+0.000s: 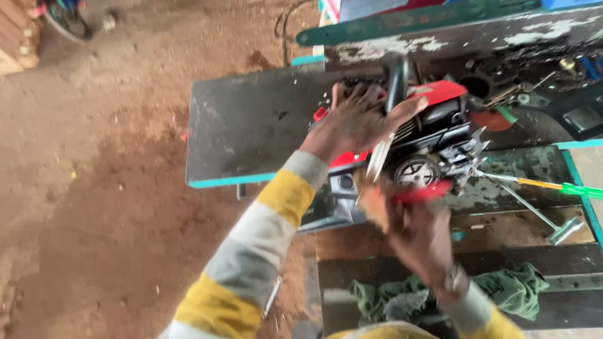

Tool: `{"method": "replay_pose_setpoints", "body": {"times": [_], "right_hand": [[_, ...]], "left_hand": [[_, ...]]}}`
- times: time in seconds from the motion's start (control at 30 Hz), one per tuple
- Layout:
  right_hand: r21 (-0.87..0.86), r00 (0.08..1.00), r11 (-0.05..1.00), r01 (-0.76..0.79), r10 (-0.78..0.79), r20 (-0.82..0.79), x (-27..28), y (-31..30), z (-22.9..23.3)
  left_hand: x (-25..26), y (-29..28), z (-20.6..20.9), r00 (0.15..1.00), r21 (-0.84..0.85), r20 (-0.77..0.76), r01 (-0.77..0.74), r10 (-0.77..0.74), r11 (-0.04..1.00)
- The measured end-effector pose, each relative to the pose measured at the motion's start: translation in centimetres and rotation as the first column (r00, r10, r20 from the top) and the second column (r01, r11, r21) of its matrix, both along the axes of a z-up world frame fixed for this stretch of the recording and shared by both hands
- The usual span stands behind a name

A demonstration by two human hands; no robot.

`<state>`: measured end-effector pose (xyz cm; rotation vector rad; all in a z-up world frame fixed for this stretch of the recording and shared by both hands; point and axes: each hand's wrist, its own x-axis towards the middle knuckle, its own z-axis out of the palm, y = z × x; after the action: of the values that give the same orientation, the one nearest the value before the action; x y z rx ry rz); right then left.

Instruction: The person cleans a chainsaw engine with a brush and a cloth, then uses a screwdriver and a socket wrench to manipulate internal components.

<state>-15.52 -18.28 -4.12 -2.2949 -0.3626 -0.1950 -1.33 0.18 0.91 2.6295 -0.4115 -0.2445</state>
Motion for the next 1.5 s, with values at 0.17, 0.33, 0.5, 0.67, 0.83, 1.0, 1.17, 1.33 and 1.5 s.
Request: {"method": "replay_pose_setpoints", "body": {"times": [0.17, 0.33, 0.5, 0.67, 0.83, 1.0, 1.17, 1.33, 1.5], "right_hand": [[0.327, 0.921, 0.945, 0.001, 0.127, -0.369, -2.1, -2.0, 1.1], [0.251, 0.999, 0.968, -0.004, 0.015, -0.040, -3.0, -1.5, -1.8], [0.168, 0.937, 0.985, 0.042, 0.020, -0.350, -2.8, -3.2, 1.6], [0.310, 0.971, 0.944, 0.112, -0.170, 0.167, 0.5, -2.2, 4.3], [-0.224, 0.975, 0.975, 0.007, 0.043, 0.218, -0.6, 0.1, -0.1], [-0.247, 0.847, 0.960, -0.130, -0.022, -0.530, -2.2, -2.6, 2.7], [0.451, 0.940, 0.868, -0.210, 0.053, 0.336, 1.0, 0.7, 2.9], [-0.026, 0.973, 0.990, -0.138, 0.140, 0.181, -0.6, -1.3, 2.7], [0.284, 0.984, 0.951, 0.124, -0.155, 0.088, 0.8, -2.4, 4.7]], "left_hand": [[-0.9, 0.3, -0.9, 0.982, 0.191, 0.166, 0.061, -0.094, 0.980], [-1.7, 0.9, -5.2, 0.796, 0.246, 0.570, 0.069, -0.202, 0.967], [-1.7, 0.9, -5.2, 0.635, 0.071, 0.767, 0.050, -0.087, 0.996], [-3.0, 0.5, -2.9, 0.690, 0.001, 0.723, 0.042, -0.030, 0.999], [-3.0, -0.7, -0.1, 0.866, -0.218, 0.464, -0.092, 0.187, 0.971], [-4.1, -0.9, -0.1, 0.900, -0.233, 0.385, -0.120, 0.204, 0.965], [-3.5, -0.4, -1.2, 0.642, -0.089, 0.765, 0.036, 0.045, 0.995], [-3.2, -1.0, 0.3, 0.874, -0.268, 0.428, -0.120, 0.230, 0.956], [-4.1, -1.1, 0.9, 0.873, -0.296, 0.425, -0.115, 0.239, 0.948]]}}
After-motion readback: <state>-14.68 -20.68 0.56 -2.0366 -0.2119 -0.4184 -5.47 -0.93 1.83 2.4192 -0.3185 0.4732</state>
